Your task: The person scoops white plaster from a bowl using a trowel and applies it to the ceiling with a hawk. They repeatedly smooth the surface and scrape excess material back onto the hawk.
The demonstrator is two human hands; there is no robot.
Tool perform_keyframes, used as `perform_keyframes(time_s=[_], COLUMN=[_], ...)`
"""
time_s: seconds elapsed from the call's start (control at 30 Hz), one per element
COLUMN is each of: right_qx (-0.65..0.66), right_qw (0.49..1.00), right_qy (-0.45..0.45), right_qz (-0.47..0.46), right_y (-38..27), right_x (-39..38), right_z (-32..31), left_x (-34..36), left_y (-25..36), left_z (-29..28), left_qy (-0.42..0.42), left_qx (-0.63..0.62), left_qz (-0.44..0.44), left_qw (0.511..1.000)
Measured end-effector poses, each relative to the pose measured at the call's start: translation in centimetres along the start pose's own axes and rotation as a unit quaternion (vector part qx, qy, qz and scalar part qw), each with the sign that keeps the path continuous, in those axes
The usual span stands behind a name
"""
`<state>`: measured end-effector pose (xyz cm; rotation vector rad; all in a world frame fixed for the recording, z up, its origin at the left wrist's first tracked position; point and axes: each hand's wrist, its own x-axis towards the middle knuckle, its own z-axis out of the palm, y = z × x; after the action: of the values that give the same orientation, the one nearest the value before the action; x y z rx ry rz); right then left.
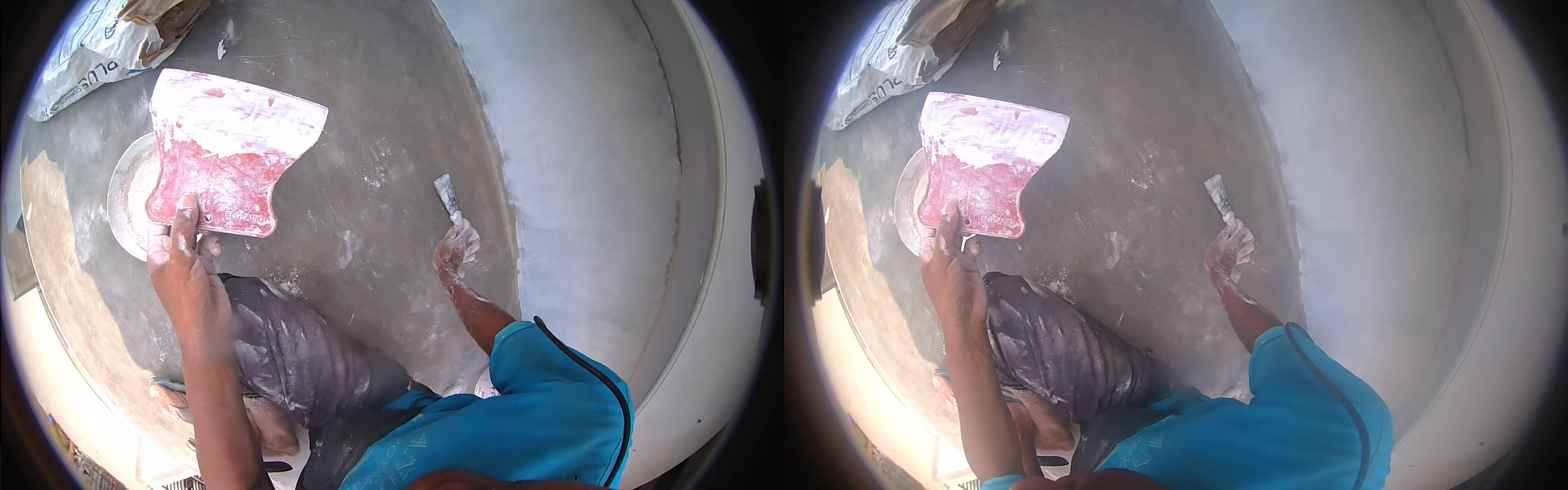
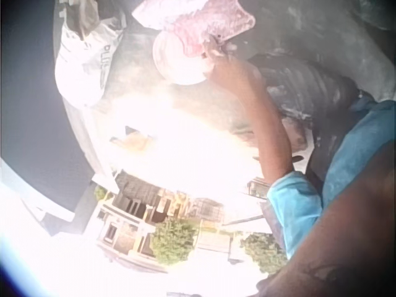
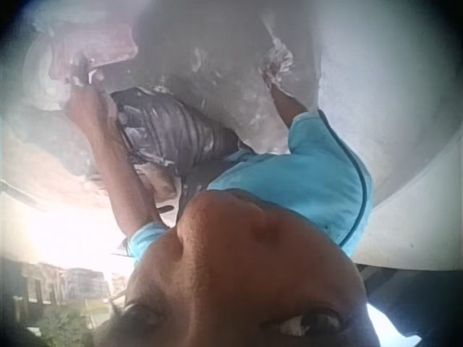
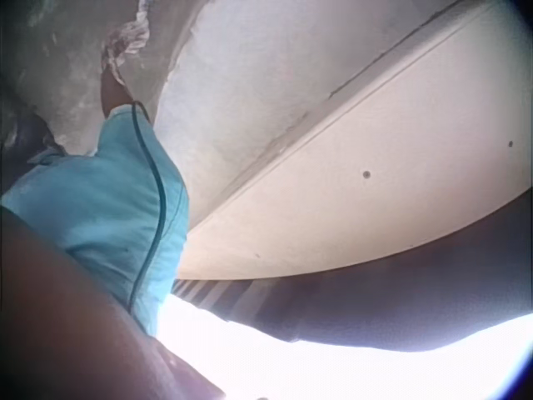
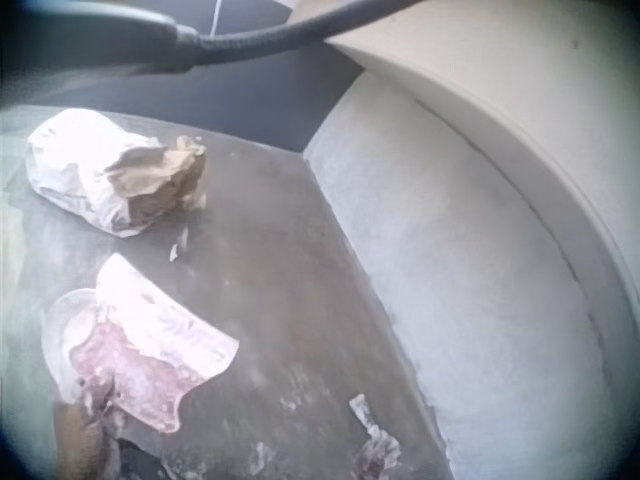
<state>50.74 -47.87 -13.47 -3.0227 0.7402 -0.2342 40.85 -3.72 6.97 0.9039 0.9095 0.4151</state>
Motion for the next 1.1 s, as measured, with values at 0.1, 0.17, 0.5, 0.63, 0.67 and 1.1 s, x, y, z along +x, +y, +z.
perform_keyframes(time_s=[0.1, 0.17, 0.5, 0.63, 0.67, 1.1], right_qx=[0.030, 0.069, 0.404, 0.289, 0.243, 0.222], right_qw=[1.000, 0.997, 0.913, 0.946, 0.952, 0.930], right_qy=[-0.001, 0.012, -0.029, -0.056, -0.053, -0.089], right_qz=[-0.003, -0.021, -0.043, -0.135, -0.181, -0.278], right_y=[-0.6, -2.3, -31.6, -40.6, -43.3, -45.4], right_x=[0.3, 0.6, 17.8, 25.3, 25.0, 34.0], right_z=[0.4, -0.7, 0.6, 5.2, 5.0, 5.3], left_x=[-1.3, -1.8, 5.6, 6.2, 6.2, 4.6], left_y=[-3.7, -5.9, -19.3, -21.5, -22.0, -21.7], left_z=[1.0, 2.3, 9.0, 7.8, 7.3, 9.0], left_qy=[-0.016, -0.031, -0.058, -0.079, -0.080, -0.134], left_qx=[0.059, 0.087, 0.310, 0.544, 0.565, 0.547], left_qz=[-0.008, -0.002, 0.236, 0.347, 0.334, 0.335], left_qw=[0.998, 0.996, 0.919, 0.760, 0.750, 0.755])
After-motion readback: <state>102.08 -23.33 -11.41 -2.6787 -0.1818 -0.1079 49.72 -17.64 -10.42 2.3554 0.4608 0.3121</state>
